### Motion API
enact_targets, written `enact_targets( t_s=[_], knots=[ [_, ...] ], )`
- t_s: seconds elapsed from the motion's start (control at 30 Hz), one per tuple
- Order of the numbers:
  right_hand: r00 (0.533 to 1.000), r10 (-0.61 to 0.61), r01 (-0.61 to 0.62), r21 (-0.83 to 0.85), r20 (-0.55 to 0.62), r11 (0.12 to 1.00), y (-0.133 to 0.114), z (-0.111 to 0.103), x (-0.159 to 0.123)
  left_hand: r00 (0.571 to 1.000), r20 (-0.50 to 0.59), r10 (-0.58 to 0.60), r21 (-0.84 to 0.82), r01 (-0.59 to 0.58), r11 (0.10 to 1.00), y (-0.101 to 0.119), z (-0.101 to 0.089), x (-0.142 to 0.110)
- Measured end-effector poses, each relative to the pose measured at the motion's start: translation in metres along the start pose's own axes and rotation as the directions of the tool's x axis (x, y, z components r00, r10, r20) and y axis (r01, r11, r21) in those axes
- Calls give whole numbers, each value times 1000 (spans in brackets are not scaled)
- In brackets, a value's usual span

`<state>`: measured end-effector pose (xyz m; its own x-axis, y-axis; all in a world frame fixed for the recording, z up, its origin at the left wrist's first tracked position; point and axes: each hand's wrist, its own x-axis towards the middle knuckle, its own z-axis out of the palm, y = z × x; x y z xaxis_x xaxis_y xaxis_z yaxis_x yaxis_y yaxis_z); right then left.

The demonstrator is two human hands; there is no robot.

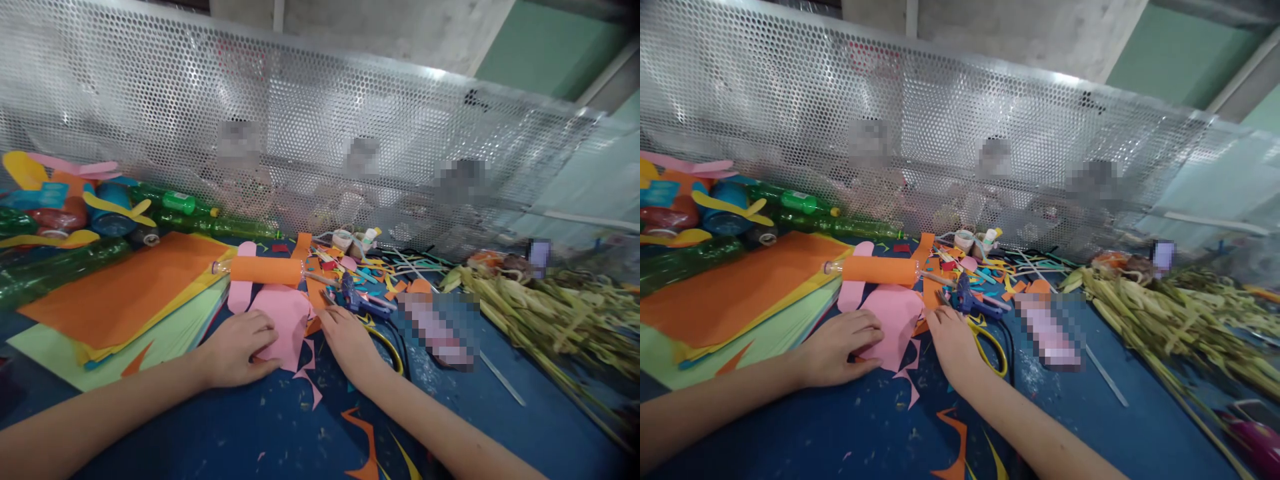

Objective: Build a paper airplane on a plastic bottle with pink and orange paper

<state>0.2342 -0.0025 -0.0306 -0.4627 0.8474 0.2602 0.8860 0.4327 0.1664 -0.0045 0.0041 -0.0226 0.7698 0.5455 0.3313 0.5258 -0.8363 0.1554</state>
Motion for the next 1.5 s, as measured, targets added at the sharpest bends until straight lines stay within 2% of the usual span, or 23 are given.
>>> enact_targets(
  t_s=[0.33,0.57,0.73,0.8,0.83,0.9,1.0,1.03,1.13,1.23,1.37,1.43,1.5],
  knots=[
    [995,17,-15,25,-102,1000,5,5,2,1000,23,-6,-13,6,1000,-3,3,1],
    [957,204,-149,251,-208,956,2,-2,4,1000,19,-7,-25,8,1000,-3,2,1],
    [920,259,-120,420,-293,900,2,-4,2,1000,22,-4,-20,5,1000,-2,1,1],
    [899,259,-68,472,-353,879,1,-7,0,1000,15,-6,-25,6,1000,-2,0,1],
    [895,229,-14,490,-382,871,0,-10,-1,1000,12,-4,-31,5,999,-2,1,1],
    [906,95,137,498,-413,856,-6,-17,-5,1000,-3,-10,-51,10,999,-3,2,0],
    [912,-229,366,422,-341,829,-21,-29,-12,999,-36,-24,-60,22,998,-5,5,-2],
    [896,-338,433,391,-289,812,-27,-33,-15,999,-39,-21,-57,19,998,-6,6,-2],
    [828,-527,559,329,-189,761,-43,-42,-24,1000,-25,18,-61,-20,998,-7,8,-3],
    [773,-610,624,380,-175,682,-52,-52,-32,998,-12,54,-81,-55,995,-8,7,-3],
    [778,-587,607,514,-224,607,-57,-61,-37,999,13,43,-82,-42,996,-8,6,-2],
    [784,-583,601,490,-212,631,-58,-60,-37,999,19,35,-80,-33,996,-8,6,-2],
    [800,-576,589,404,-169,700,-58,-55,-34,1000,12,28,-79,-27,997,-7,6,-2]
  ],
)
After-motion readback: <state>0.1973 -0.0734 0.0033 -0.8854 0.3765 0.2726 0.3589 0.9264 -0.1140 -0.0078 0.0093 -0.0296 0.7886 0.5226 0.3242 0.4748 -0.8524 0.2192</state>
